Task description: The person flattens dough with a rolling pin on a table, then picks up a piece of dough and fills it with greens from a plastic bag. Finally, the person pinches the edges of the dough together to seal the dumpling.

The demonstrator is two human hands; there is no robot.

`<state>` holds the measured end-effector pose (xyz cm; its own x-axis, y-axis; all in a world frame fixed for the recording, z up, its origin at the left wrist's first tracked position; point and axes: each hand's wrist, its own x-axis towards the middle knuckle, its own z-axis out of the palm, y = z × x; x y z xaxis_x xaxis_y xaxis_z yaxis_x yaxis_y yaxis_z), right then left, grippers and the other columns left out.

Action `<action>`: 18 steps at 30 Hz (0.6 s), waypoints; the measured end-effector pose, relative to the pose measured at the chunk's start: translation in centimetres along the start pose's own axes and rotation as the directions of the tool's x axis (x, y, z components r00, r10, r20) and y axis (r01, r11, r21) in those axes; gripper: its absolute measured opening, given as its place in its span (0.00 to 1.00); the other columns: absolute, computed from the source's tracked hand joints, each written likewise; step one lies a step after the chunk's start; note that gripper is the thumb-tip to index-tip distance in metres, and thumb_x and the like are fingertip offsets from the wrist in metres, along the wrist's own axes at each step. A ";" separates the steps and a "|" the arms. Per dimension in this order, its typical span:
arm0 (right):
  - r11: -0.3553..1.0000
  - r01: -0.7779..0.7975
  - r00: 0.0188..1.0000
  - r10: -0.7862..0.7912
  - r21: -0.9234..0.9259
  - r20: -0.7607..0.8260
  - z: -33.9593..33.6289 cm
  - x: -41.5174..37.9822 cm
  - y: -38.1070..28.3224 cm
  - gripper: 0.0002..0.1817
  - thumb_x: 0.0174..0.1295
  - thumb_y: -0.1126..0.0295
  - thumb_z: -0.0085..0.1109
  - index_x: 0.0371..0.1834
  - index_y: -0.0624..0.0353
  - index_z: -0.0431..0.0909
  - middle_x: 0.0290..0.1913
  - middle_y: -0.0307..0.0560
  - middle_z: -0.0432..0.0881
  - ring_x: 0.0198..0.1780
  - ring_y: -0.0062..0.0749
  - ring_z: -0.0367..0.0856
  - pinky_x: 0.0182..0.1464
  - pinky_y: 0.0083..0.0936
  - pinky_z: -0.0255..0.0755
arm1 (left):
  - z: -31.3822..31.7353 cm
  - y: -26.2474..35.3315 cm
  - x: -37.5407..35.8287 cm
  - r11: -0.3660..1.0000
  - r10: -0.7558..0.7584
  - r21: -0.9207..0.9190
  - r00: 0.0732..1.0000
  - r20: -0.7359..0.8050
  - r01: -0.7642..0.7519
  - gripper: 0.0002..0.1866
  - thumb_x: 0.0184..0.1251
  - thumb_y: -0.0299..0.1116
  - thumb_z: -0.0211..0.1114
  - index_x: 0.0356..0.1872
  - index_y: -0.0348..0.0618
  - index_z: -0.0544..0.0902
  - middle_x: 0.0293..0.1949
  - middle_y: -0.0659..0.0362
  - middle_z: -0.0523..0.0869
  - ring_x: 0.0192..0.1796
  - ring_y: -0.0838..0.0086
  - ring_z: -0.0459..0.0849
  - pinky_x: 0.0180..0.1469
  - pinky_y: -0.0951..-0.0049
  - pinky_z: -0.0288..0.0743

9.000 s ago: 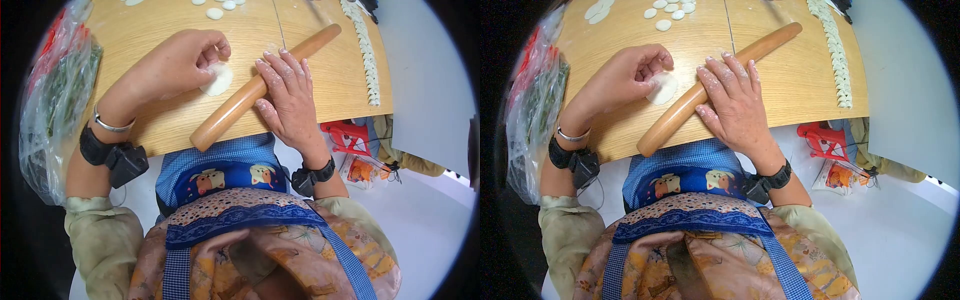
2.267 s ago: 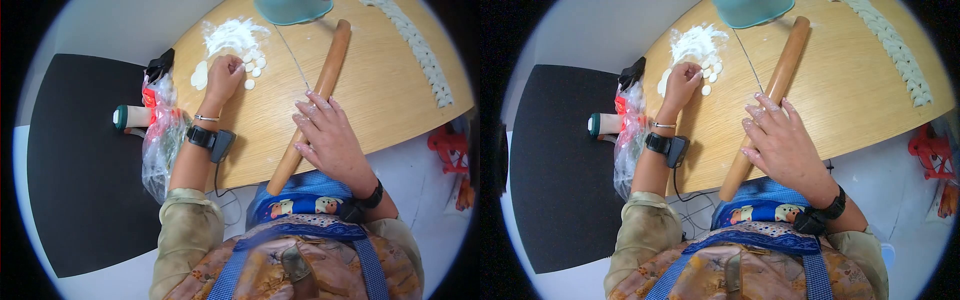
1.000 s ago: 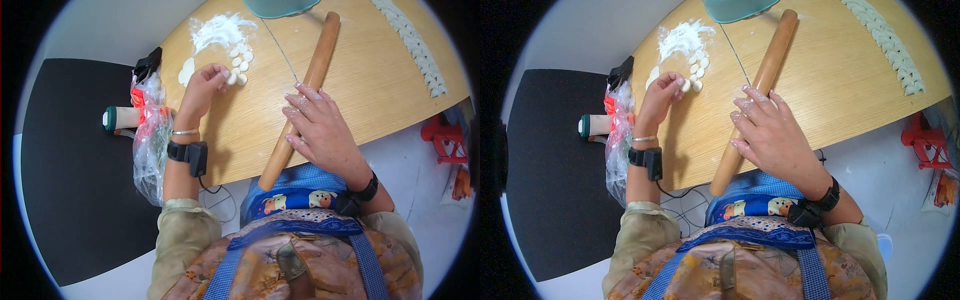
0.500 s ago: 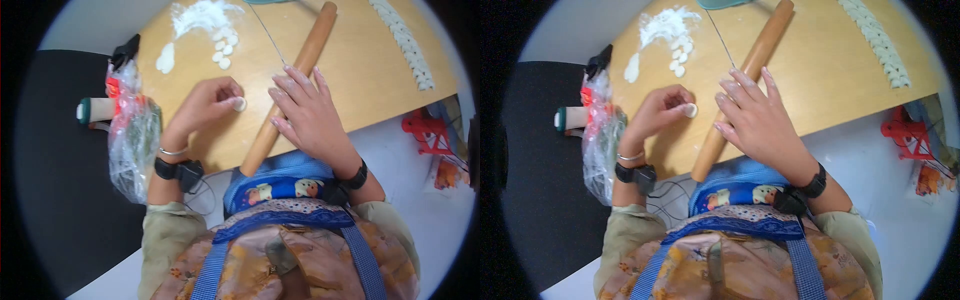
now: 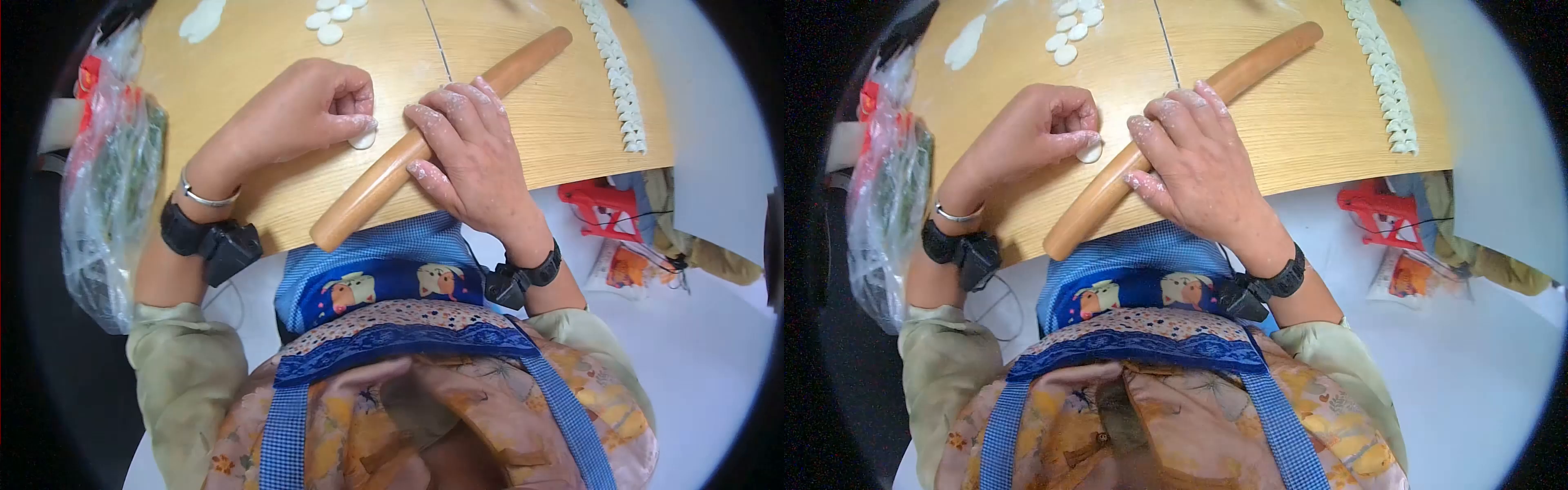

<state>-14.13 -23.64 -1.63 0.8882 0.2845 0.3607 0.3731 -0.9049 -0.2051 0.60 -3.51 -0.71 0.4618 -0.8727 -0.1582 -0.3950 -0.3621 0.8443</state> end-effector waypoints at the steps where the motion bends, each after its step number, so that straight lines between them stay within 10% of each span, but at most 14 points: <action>1: 1.000 0.010 0.999 -0.010 -0.014 0.033 -0.1 0.1 0.0 0.24 0.61 0.53 0.60 0.54 0.59 0.78 0.54 0.51 0.75 0.62 0.49 0.71 0.72 0.51 0.56 | 0.1 0.1 -0.2 0.999 0.009 -0.034 1.000 -0.012 -0.009 0.06 0.65 0.27 0.68 0.30 0.39 0.79 0.23 0.69 0.77 0.28 0.87 0.72 0.30 0.80 0.67; 10: 0.998 0.059 0.998 -0.058 -0.024 0.038 1.4 3.1 -1.5 0.12 0.59 0.60 0.59 0.37 0.57 0.74 0.37 0.48 0.73 0.42 0.46 0.71 0.46 0.42 0.62 | 0.6 -0.9 -0.7 0.944 0.312 0.166 0.937 -0.158 -0.286 0.07 0.55 0.26 0.66 0.26 0.33 0.77 0.19 0.52 0.76 0.23 0.71 0.73 0.28 0.70 0.68; 18: 1.000 -0.010 0.999 0.011 0.020 -0.043 2.8 6.2 -1.2 0.07 0.58 0.70 0.56 0.36 0.60 0.70 0.31 0.52 0.75 0.35 0.51 0.75 0.37 0.46 0.68 | 0.0 -1.9 0.2 0.888 0.441 0.186 0.894 -0.079 -0.421 0.14 0.67 0.33 0.59 0.34 0.28 0.80 0.32 0.38 0.82 0.34 0.46 0.80 0.41 0.57 0.75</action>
<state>-8.30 -19.92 -1.68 0.8798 0.2608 0.3975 0.3695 -0.9012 -0.2266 1.46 -3.00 -2.36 0.3017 -0.9140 0.2714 -0.6929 -0.0146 0.7209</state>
